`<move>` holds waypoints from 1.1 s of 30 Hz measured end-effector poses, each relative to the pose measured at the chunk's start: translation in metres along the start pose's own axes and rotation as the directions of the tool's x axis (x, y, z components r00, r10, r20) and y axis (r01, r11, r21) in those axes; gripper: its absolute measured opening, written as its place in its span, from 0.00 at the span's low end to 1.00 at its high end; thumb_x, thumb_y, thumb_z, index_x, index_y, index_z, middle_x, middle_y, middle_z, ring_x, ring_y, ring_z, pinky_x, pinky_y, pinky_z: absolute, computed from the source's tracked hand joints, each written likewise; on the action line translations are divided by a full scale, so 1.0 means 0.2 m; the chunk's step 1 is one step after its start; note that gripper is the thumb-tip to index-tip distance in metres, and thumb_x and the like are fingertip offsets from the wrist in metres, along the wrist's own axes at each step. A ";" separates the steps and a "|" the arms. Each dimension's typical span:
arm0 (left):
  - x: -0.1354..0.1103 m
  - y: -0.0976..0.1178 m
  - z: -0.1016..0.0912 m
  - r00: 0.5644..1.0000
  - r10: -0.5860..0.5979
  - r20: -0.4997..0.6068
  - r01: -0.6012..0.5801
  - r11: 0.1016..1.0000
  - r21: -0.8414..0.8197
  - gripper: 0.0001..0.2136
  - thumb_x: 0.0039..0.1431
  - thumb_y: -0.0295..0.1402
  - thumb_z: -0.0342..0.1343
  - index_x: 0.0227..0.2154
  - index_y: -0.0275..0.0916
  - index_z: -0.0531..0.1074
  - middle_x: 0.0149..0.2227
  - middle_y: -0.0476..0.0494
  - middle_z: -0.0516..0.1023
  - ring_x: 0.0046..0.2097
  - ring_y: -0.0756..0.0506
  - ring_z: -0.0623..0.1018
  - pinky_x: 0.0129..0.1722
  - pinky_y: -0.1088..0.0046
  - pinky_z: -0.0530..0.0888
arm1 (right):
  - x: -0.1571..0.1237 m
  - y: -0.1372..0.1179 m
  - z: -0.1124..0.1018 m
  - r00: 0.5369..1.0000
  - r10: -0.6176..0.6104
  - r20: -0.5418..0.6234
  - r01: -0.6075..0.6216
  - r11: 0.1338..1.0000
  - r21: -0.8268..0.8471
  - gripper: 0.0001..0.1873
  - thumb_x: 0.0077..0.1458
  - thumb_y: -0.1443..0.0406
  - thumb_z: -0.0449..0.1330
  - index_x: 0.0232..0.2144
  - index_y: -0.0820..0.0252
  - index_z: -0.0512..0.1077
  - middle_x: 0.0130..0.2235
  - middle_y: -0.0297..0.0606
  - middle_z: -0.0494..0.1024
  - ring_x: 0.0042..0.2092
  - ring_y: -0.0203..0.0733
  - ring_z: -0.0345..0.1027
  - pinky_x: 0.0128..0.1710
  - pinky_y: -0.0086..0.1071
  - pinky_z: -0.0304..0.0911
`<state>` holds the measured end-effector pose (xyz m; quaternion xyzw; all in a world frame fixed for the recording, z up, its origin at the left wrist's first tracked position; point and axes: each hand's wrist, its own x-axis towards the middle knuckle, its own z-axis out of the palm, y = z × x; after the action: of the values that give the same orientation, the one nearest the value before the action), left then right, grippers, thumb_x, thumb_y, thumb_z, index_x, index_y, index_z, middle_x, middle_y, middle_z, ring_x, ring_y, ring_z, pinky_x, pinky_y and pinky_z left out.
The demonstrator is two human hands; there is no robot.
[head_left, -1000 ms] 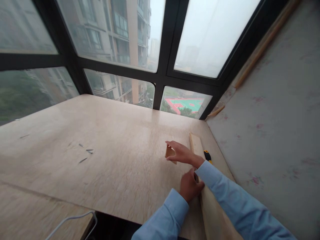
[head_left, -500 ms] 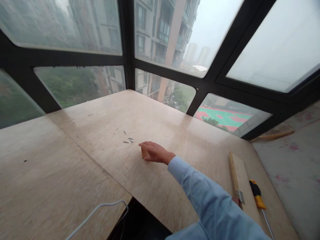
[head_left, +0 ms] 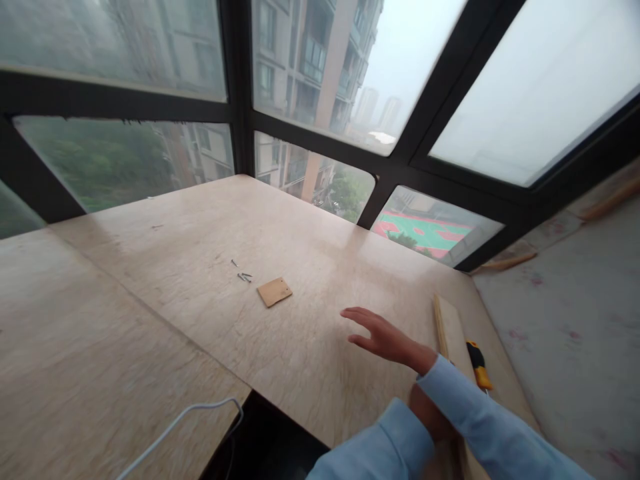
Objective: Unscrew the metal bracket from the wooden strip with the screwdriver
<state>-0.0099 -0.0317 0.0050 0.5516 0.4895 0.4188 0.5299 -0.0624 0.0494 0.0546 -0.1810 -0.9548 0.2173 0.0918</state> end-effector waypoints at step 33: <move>0.06 -0.04 0.03 1.000 -0.004 -0.024 0.009 0.980 0.199 0.20 0.50 0.33 0.58 0.48 0.38 0.70 0.43 0.44 0.80 0.43 0.43 0.78 0.45 0.70 0.71 | -0.86 0.25 -0.39 0.864 0.493 0.102 -0.445 0.842 -0.304 0.12 0.43 0.71 0.59 0.35 0.63 0.69 0.36 0.42 0.73 0.34 0.41 0.66 0.32 0.30 0.57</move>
<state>-0.0025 -0.0223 -0.0034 0.5953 0.5369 0.3723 0.4677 0.1295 0.0550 0.0846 -0.4006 -0.9058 0.1160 -0.0747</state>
